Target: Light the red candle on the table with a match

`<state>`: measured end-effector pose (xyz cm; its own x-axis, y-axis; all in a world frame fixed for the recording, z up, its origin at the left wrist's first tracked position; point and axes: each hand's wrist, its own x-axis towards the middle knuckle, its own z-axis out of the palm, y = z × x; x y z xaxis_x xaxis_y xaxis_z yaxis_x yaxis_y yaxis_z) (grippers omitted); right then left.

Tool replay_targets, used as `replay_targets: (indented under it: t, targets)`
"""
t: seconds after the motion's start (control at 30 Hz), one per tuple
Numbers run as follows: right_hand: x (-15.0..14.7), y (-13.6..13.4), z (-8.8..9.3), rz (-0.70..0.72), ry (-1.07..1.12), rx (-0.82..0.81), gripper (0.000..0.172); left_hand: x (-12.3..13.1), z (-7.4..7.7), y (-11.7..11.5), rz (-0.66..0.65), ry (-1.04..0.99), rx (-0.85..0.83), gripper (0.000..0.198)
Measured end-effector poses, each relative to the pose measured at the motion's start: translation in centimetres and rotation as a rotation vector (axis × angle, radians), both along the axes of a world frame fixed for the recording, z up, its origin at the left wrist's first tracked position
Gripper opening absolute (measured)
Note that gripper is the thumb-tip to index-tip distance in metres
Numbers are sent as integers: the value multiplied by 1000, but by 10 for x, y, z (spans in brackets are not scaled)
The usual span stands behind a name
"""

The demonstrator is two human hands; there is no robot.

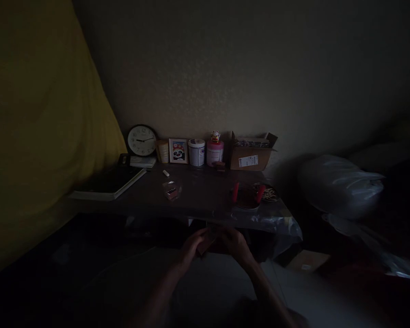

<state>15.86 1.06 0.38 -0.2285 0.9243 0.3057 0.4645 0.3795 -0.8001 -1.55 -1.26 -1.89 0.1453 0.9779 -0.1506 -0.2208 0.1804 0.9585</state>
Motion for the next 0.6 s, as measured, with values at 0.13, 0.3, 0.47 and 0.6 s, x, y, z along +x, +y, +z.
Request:
replay_targets:
  t: [0.13,0.3,0.47,0.6]
  targets:
    - [0,0,1,1,-26,7,20,-2,0,1,32,9,49,44]
    - [1,1,1,5,-49,14,21,-2,-4,4,37,11,80,43]
    - [1,1,-1,-7,-66,23,21,-2,-5,7,67,-1,91,43]
    - [1,1,1,-6,-75,30,20,-2,-6,7,73,-2,91,42]
